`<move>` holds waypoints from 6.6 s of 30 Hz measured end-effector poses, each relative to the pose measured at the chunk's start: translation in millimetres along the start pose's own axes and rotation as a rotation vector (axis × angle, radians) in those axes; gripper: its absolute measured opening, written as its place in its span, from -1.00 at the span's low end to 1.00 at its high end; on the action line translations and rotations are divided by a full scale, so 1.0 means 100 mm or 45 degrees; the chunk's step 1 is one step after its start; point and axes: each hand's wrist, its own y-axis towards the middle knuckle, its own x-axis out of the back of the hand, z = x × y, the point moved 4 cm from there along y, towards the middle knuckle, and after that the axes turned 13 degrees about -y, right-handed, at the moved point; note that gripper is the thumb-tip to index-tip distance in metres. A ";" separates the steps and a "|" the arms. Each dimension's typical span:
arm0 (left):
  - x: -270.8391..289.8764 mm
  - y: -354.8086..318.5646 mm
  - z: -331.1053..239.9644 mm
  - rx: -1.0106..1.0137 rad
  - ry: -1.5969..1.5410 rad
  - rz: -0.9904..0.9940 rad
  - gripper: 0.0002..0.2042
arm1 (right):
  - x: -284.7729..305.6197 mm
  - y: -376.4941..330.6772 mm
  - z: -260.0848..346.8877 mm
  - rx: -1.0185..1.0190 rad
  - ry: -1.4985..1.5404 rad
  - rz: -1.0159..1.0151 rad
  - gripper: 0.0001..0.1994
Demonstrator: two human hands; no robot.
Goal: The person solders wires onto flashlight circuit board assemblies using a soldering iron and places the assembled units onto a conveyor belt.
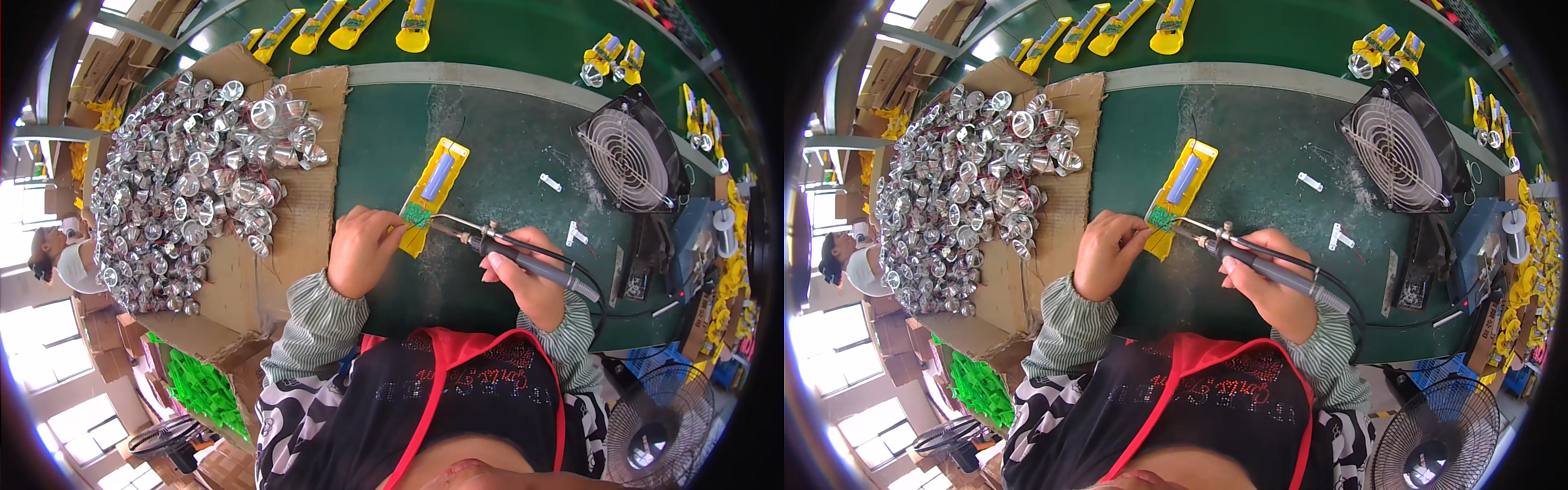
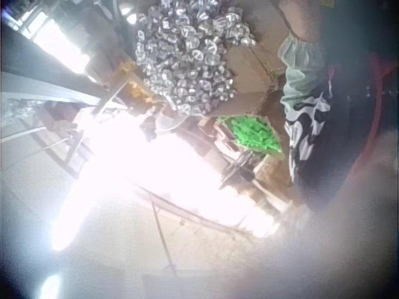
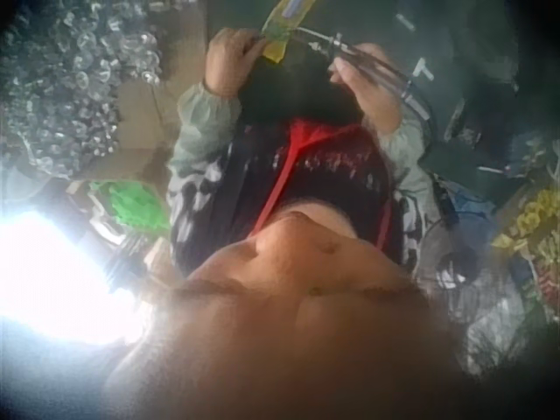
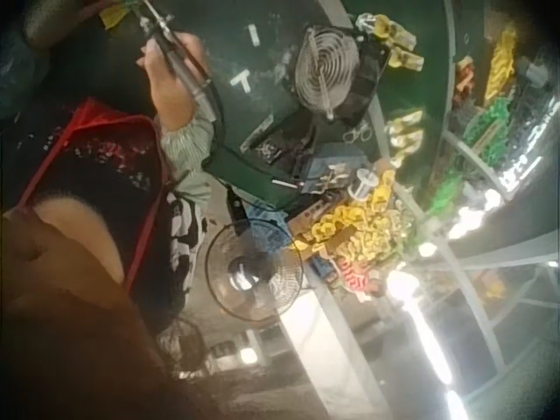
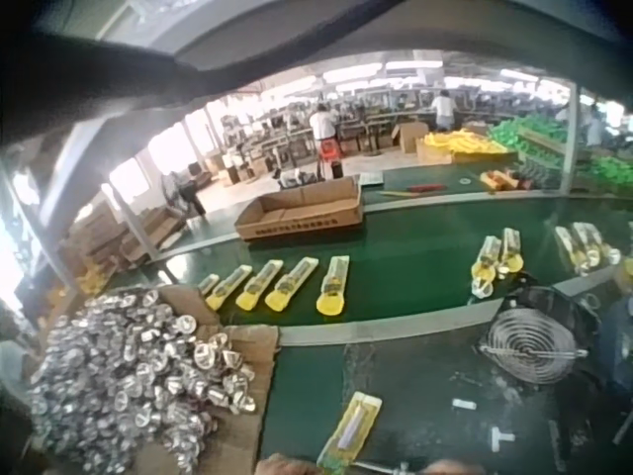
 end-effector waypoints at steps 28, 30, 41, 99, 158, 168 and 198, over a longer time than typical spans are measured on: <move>-0.04 0.08 0.08 0.110 -0.070 0.117 -0.94 | 0.03 0.06 -0.01 -0.056 -0.042 0.006 -0.83; -0.04 0.08 0.07 0.120 -0.060 0.134 -0.95 | 0.04 0.05 -0.01 -0.061 -0.034 -0.002 -0.83; 0.59 -0.49 -0.05 -0.069 0.287 0.024 -0.76 | 0.08 -0.03 0.01 -0.057 0.000 -0.022 -0.84; -0.10 -0.10 -0.23 -0.127 0.261 0.088 -0.68 | 0.29 -0.03 -0.07 -0.038 0.031 -0.181 -0.84; 1.37 0.21 0.27 -0.441 0.492 -0.425 -0.86 | 0.17 -0.23 0.08 0.005 -0.092 -0.202 -0.85; 0.16 -0.01 -0.08 -0.157 0.023 -0.066 -0.93 | -0.04 -0.01 0.07 0.057 -0.056 -0.015 -0.84; -0.03 0.01 0.05 0.042 -0.007 -0.001 -0.92 | -0.01 0.10 -0.06 -0.041 0.005 -0.001 -0.83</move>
